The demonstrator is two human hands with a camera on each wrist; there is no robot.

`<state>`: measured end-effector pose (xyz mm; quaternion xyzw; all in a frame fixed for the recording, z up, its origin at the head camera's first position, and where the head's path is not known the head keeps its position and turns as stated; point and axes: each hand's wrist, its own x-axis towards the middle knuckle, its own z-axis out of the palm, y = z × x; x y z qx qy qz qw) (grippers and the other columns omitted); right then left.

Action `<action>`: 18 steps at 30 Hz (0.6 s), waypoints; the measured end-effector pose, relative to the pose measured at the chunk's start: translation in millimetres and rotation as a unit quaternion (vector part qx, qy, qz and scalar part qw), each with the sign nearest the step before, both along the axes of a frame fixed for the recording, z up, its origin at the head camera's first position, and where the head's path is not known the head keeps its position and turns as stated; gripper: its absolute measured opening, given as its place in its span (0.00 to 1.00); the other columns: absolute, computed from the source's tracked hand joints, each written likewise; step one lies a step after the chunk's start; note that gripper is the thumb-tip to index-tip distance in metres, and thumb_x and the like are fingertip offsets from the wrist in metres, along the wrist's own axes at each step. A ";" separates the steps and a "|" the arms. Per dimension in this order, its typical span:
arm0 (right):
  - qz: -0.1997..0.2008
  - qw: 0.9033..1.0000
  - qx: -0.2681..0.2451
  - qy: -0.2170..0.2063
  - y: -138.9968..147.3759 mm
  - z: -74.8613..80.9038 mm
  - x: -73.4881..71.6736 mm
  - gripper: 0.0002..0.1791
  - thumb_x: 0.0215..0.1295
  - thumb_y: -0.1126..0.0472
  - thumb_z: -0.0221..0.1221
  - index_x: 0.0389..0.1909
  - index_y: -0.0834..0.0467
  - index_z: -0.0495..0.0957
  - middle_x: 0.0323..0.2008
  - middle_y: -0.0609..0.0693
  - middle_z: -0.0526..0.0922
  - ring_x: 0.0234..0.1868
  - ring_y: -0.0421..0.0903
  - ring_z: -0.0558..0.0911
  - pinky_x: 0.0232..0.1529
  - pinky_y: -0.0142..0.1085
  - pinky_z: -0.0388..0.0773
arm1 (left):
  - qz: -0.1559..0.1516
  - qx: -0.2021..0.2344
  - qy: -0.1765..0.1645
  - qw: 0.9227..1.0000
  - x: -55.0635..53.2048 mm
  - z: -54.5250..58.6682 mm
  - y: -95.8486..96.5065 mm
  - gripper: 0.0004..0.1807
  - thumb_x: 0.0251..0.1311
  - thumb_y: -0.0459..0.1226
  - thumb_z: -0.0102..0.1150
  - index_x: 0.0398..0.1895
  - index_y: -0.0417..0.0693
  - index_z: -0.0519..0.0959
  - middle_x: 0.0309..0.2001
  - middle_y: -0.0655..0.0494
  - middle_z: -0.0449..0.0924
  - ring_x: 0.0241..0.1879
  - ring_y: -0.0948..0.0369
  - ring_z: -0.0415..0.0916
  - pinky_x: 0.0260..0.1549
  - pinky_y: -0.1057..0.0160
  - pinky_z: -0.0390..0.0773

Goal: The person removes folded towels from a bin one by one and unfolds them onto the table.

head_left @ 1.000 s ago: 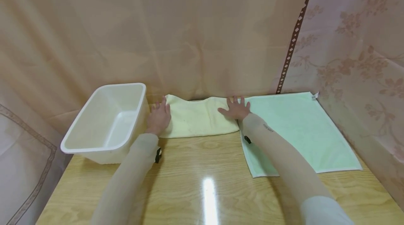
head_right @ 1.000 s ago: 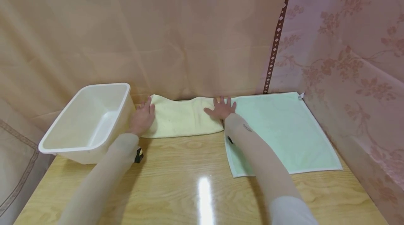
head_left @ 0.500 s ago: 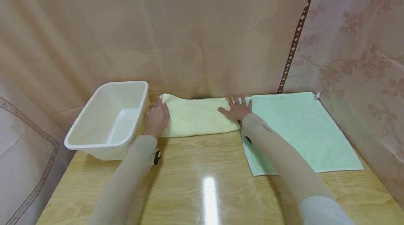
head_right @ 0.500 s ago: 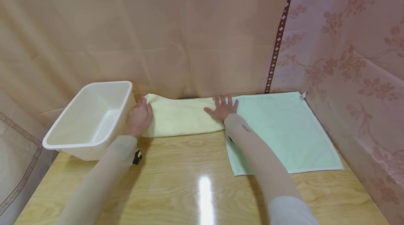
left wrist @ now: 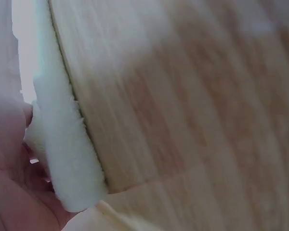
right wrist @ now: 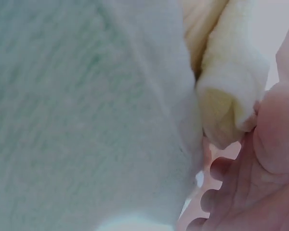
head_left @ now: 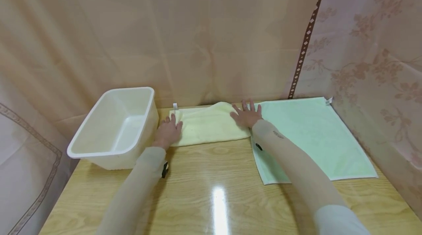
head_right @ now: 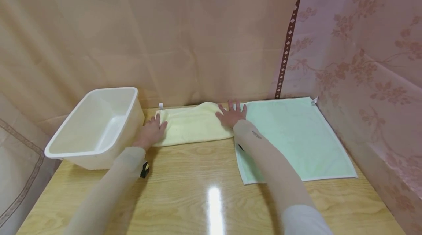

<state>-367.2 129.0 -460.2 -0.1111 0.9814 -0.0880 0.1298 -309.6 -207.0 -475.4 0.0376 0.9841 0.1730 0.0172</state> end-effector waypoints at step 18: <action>0.021 0.994 -0.103 -0.034 -3.1 11.3 -5.2 0.36 0.81 0.38 0.25 0.83 0.48 0.40 0.80 0.63 0.36 0.77 0.69 0.30 0.69 0.70 0.26 | 0.009 0.035 0.054 0.998 -7.2 12.0 10.3 0.33 0.81 0.50 0.25 0.80 0.40 0.52 0.73 0.28 0.58 0.68 0.32 0.61 0.60 0.33 0.67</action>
